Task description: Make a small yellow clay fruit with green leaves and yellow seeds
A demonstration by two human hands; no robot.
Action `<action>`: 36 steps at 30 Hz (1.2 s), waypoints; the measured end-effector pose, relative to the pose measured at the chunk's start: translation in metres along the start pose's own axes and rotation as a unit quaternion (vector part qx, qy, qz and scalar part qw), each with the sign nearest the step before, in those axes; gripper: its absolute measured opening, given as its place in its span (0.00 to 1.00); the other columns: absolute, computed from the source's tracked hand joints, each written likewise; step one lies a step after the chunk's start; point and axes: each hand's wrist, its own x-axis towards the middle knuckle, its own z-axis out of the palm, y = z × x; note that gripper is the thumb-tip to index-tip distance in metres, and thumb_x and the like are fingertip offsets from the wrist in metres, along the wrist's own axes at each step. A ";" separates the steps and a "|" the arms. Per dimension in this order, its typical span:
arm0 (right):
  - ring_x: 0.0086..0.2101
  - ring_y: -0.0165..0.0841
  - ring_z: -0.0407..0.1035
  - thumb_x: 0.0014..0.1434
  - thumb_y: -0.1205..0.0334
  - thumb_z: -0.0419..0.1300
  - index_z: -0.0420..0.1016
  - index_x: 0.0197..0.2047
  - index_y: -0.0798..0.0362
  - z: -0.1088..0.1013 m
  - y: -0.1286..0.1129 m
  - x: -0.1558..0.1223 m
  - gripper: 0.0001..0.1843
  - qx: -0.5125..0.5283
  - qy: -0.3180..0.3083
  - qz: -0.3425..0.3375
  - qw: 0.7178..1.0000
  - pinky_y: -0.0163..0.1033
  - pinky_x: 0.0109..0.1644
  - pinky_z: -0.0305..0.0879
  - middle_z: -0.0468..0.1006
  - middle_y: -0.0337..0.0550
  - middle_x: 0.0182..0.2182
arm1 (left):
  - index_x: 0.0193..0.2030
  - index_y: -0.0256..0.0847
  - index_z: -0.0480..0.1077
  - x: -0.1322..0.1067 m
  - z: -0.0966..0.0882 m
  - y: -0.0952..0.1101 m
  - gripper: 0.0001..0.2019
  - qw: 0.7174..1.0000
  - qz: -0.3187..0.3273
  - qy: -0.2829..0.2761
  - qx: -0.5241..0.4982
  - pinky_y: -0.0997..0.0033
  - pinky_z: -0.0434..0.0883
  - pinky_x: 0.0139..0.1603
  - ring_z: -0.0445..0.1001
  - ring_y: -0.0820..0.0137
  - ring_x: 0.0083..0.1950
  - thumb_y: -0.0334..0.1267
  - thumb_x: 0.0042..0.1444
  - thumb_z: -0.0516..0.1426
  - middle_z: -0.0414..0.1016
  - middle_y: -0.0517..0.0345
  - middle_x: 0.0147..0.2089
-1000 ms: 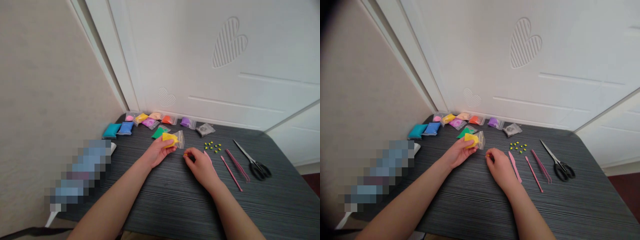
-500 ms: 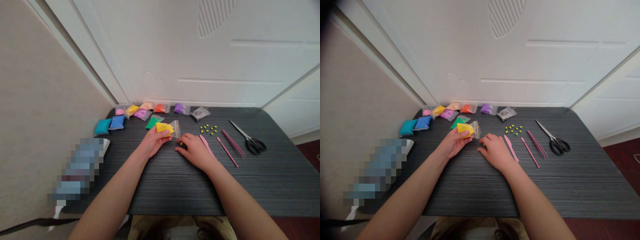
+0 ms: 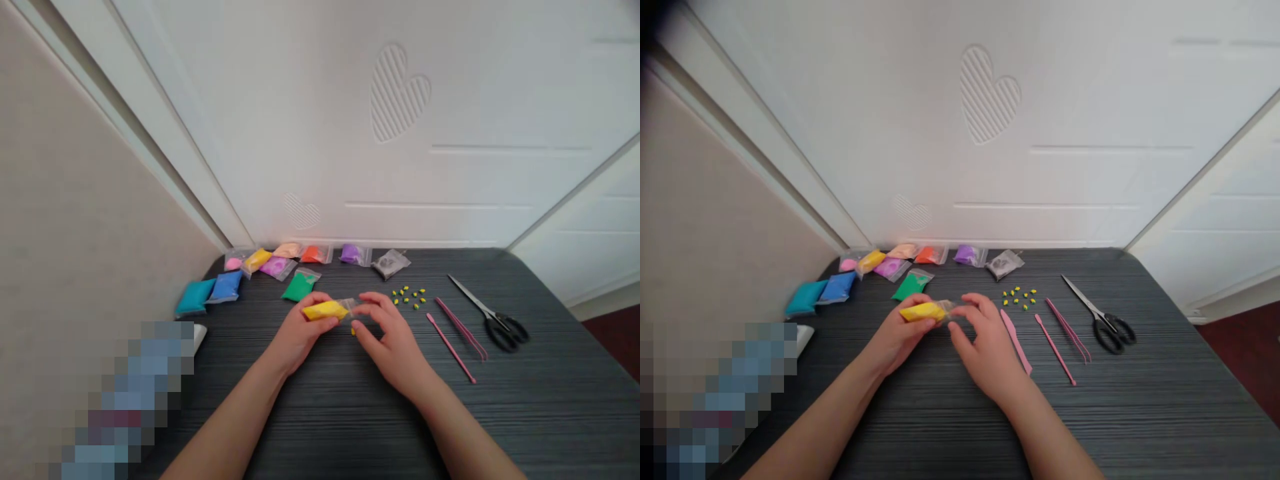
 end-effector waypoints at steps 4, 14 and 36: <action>0.50 0.35 0.62 0.56 0.62 0.53 0.72 0.42 0.48 0.002 -0.002 0.000 0.11 0.004 0.004 0.017 1.000 0.43 0.56 0.58 0.67 0.45 0.49 | 0.39 0.39 0.63 -0.001 0.000 -0.002 0.14 1.000 0.004 0.002 0.024 0.75 0.62 0.40 0.66 0.76 0.36 0.28 0.46 0.61 0.69 0.62 0.34; 0.49 0.33 0.62 0.57 0.64 0.52 0.73 0.44 0.46 0.012 -0.009 -0.005 0.13 0.027 -0.008 -0.012 1.000 0.41 0.55 0.59 0.69 0.43 0.48 | 0.39 0.38 0.64 -0.003 0.001 -0.001 0.14 0.999 -0.016 0.000 -0.035 0.74 0.63 0.42 0.68 0.75 0.37 0.27 0.46 0.61 0.70 0.60 0.35; 0.46 0.33 0.65 0.54 0.63 0.57 0.76 0.38 0.48 0.008 -0.008 0.000 0.09 0.077 0.051 0.016 0.996 0.42 0.53 0.61 0.73 0.43 0.44 | 0.42 0.35 0.67 -0.001 0.007 -0.007 0.14 0.996 -0.029 0.009 -0.086 0.68 0.68 0.45 0.72 0.71 0.40 0.26 0.46 0.61 0.74 0.53 0.40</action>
